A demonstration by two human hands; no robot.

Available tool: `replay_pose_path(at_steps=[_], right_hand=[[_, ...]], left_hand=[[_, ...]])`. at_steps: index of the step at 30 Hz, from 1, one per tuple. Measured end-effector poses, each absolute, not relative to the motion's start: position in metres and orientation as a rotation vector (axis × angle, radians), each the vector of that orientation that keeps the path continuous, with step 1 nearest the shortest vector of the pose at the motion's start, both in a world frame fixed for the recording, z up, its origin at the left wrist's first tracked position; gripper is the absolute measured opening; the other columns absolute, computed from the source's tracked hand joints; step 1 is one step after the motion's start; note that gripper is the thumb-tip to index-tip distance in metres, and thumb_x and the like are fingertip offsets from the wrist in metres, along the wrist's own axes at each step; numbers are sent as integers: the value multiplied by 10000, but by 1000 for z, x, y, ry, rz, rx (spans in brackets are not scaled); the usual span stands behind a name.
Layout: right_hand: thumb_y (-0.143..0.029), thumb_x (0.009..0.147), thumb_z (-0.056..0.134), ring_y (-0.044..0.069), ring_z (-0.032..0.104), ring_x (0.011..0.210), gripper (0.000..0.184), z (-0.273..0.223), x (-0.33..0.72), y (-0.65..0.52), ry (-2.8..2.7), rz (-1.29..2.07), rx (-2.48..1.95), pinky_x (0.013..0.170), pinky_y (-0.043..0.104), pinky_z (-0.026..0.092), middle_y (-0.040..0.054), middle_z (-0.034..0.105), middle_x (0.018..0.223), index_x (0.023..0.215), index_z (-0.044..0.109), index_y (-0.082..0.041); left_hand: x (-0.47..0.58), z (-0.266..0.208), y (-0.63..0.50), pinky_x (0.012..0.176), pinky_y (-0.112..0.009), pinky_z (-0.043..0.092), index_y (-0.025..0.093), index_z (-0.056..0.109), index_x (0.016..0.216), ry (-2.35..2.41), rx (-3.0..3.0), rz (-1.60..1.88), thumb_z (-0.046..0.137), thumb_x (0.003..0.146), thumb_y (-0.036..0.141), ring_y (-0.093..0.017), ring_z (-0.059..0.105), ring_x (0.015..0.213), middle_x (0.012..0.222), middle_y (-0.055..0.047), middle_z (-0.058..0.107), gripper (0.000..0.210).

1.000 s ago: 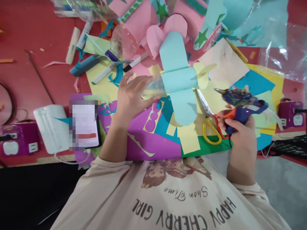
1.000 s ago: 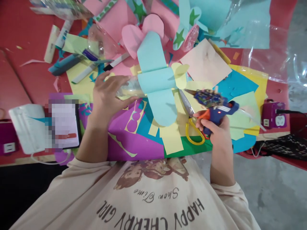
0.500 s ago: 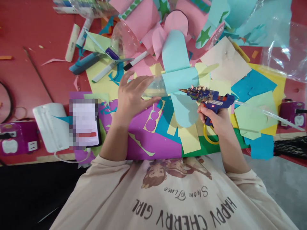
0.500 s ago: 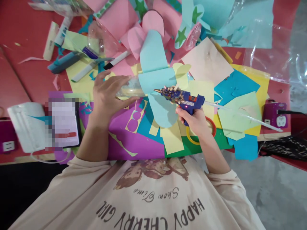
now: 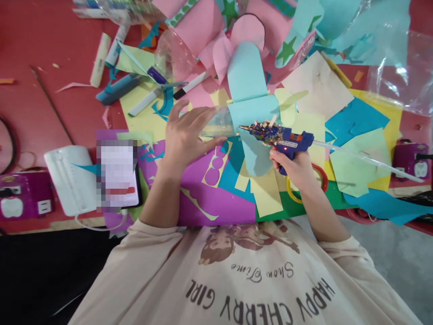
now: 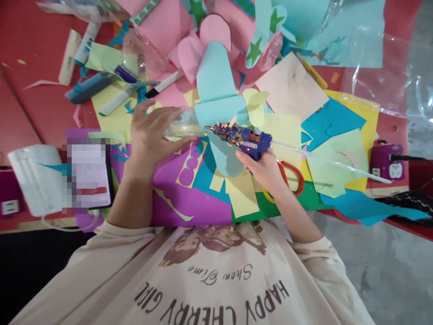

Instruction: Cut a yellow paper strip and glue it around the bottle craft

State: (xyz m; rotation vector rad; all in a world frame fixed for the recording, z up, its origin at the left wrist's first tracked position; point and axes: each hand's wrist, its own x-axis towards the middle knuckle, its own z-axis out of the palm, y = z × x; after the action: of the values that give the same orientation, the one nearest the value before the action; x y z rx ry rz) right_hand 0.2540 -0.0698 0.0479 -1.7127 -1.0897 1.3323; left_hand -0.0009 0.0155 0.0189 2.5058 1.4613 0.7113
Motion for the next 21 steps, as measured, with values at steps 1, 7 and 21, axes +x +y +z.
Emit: replay_pose_path(at_steps=[1,7,21], right_hand=[[-429,739,674,85,477,446,293,48,254,-70,-1095,1331,-1716,451,226,396,-40,523,500,654,557,-174],[-419,749,663,89,481,449,287,48,254,-70,-1105,1311,-1742,463,230,401,-42,520,487,635,555,-178],[-337,748,654,87,475,441,273,50,259,-71,-1042,1298,-1710,455,232,395,-39,508,462,558,534,-181]], left_hand=[[-1,20,15,1160,-464,324,364,539,1245,1470,2488,686,604,767,669,-235,631,1122,1207,3,678,570],[-1,20,15,1159,-484,307,367,527,1255,1448,2457,696,597,762,678,-250,620,1136,1218,-4,670,587],[-3,16,17,1143,-468,329,320,534,1252,1433,2530,713,494,809,709,-212,620,1114,1191,22,678,591]])
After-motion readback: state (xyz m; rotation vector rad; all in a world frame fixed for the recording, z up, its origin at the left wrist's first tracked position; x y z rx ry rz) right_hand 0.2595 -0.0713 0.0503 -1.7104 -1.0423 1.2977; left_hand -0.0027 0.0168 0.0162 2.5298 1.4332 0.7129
